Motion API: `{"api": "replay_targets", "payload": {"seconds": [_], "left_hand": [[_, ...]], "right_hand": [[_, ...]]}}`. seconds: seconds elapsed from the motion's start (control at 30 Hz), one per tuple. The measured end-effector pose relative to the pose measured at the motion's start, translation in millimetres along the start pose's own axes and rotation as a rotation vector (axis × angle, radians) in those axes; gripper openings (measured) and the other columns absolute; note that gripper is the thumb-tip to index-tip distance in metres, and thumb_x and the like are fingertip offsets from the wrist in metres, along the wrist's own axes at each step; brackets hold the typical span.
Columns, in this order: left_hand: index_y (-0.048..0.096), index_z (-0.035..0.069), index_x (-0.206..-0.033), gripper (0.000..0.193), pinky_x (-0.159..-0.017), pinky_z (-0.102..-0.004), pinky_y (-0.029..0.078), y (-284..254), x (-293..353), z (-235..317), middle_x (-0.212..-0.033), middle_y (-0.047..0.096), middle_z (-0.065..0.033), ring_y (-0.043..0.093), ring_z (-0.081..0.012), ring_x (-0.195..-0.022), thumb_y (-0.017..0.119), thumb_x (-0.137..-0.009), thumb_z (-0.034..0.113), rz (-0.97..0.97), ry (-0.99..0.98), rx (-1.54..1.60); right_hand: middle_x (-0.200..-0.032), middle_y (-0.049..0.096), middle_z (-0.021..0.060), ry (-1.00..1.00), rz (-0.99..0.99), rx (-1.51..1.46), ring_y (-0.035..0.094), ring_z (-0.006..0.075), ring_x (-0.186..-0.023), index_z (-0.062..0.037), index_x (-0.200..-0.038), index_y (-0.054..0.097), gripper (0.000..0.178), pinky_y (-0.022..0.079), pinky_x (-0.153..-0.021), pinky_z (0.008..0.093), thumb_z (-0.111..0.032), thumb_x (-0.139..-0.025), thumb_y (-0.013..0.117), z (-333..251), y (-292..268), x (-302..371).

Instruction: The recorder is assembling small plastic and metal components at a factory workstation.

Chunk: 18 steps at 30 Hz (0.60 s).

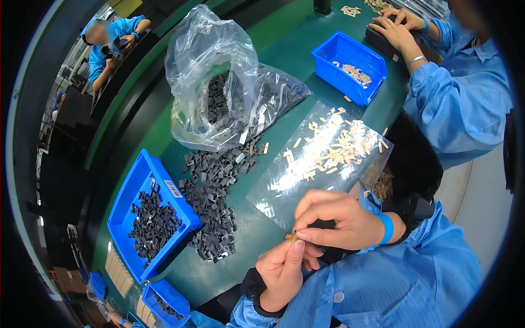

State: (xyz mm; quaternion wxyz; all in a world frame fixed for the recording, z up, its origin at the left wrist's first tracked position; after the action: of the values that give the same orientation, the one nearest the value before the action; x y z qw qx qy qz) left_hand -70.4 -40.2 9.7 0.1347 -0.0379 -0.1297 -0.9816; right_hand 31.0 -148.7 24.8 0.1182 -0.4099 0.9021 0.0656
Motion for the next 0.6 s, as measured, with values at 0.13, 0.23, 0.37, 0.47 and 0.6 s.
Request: {"api": "replay_targets", "payload": {"seconds": [0.13,0.23,0.37,0.47,0.6], "left_hand": [[0.062,-0.008,-0.088,0.014,-0.049,-0.0211,0.046,-4,0,-5,-0.077,0.063,-0.0133,0.058,-0.0123,-0.059,0.054,-0.087,0.004,-0.039,0.024,-0.095],[0.063,-0.007,-0.093,0.014,-0.055,-0.0233,0.049,-10,0,4,-0.099,0.058,-0.0176,0.06,-0.0158,-0.071,0.061,-0.081,0.0,0.189,0.132,-0.042],[0.064,-0.006,-0.091,0.012,-0.056,-0.0229,0.049,-12,-2,0,-0.095,0.059,-0.0169,0.058,-0.0147,-0.067,0.061,-0.08,-0.001,0.254,0.196,-0.034],[0.064,-0.006,-0.089,0.011,-0.061,-0.0221,0.046,-11,-3,2,-0.092,0.058,-0.0146,0.056,-0.0142,-0.07,0.062,-0.078,-0.003,0.301,0.283,0.023],[0.063,-0.005,-0.087,0.011,-0.066,-0.0224,0.043,-9,-3,1,-0.094,0.051,-0.011,0.051,-0.0144,-0.077,0.061,-0.078,0.0,0.356,0.349,-0.101]], "right_hand": [[-0.083,0.054,0.0088,-0.054,-0.005,0.09,0.055,0.0216,-0.077,-0.0012,-0.083,0.058,0.008,0.044,-0.066,0.03,-0.008,-0.081,0.059,1,-1,-2],[-0.081,0.054,0.0081,-0.144,-0.016,0.2,0.054,0.0235,-0.074,-0.0025,-0.083,0.058,0.007,0.042,-0.065,0.0319,-0.008,-0.079,0.06,0,-3,-5],[-0.081,0.054,0.0072,-0.167,-0.044,0.278,0.053,0.0241,-0.074,-0.0038,-0.082,0.059,0.006,0.041,-0.065,0.0332,-0.009,-0.079,0.06,-1,1,-7],[-0.081,0.054,0.0058,-0.132,0.054,0.274,0.054,0.0223,-0.075,-0.005,-0.082,0.06,0.007,0.04,-0.067,0.0328,-0.01,-0.078,0.061,-2,1,-5],[-0.081,0.056,0.0036,-0.171,0.037,0.352,0.055,0.02,-0.075,-0.0072,-0.085,0.063,0.009,0.039,-0.067,0.0322,-0.012,-0.078,0.062,-2,7,-2]]}}
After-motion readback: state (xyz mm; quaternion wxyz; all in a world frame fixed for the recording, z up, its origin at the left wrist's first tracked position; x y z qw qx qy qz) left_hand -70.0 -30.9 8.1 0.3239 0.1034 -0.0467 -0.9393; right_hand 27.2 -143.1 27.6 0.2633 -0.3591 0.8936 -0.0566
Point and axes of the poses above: each hand's wrist, its own x-axis away from the middle knuckle, its own y-axis out of the palm, z = x × y, the point moved 3 cm from there along -x, towards the middle knuckle
